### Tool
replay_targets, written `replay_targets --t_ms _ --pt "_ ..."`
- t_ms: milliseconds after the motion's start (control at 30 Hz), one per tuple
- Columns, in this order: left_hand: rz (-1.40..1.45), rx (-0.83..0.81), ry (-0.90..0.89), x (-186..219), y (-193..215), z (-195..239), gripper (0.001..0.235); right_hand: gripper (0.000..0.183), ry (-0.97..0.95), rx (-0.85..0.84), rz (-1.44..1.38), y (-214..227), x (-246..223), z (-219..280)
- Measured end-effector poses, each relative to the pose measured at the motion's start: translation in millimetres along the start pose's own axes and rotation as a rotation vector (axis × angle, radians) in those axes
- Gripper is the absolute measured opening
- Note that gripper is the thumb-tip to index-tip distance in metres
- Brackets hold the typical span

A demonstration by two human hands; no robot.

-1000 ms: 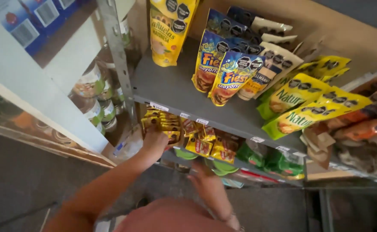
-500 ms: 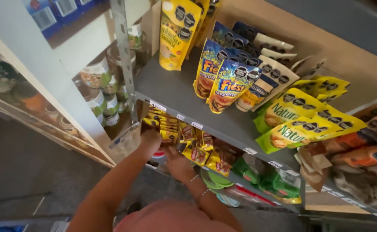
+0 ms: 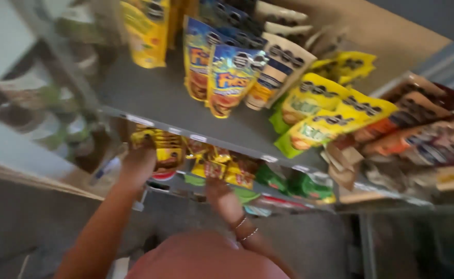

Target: Organizing seasoning packets by transferring them from a store shelf into a cardboard box.

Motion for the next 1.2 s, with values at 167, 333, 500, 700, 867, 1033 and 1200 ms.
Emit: replay_targets --t_ms 167,333,500,700,867,1033,1200 --pt "-0.086 -0.005 -0.160 31 12 45 0.040 0.050 -0.313 -0.030 0.004 33 81 -8" --pt "-0.146 0.054 -0.386 35 -39 58 0.037 0.055 -0.301 -0.028 0.032 -8 103 -9" --pt "-0.110 0.219 -0.596 26 -117 50 0.027 0.034 -0.213 -0.046 0.298 -81 114 15" --pt "0.184 -0.166 -0.445 33 -142 74 0.040 0.023 -0.254 -0.226 0.075 -51 132 -16" --pt "0.479 -0.057 -0.519 52 -138 77 0.039 0.004 -0.378 0.064 0.014 58 105 -62" --pt "1.166 0.080 -0.460 83 -151 63 0.080 0.011 -0.374 0.166 -0.162 143 15 -74" --pt "2.333 0.300 -0.061 96 -121 66 0.064 0.048 -0.025 -0.089 -0.492 189 -69 -111"
Point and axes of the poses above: each hand's wrist, its own z-axis away from the middle knuckle, its own y-axis out of the back of the hand, x = y × z, the point moved 5 cm from there along -z, towards the middle knuckle, and after that the axes turned 10 degrees about -y, right-handed, at the moved point
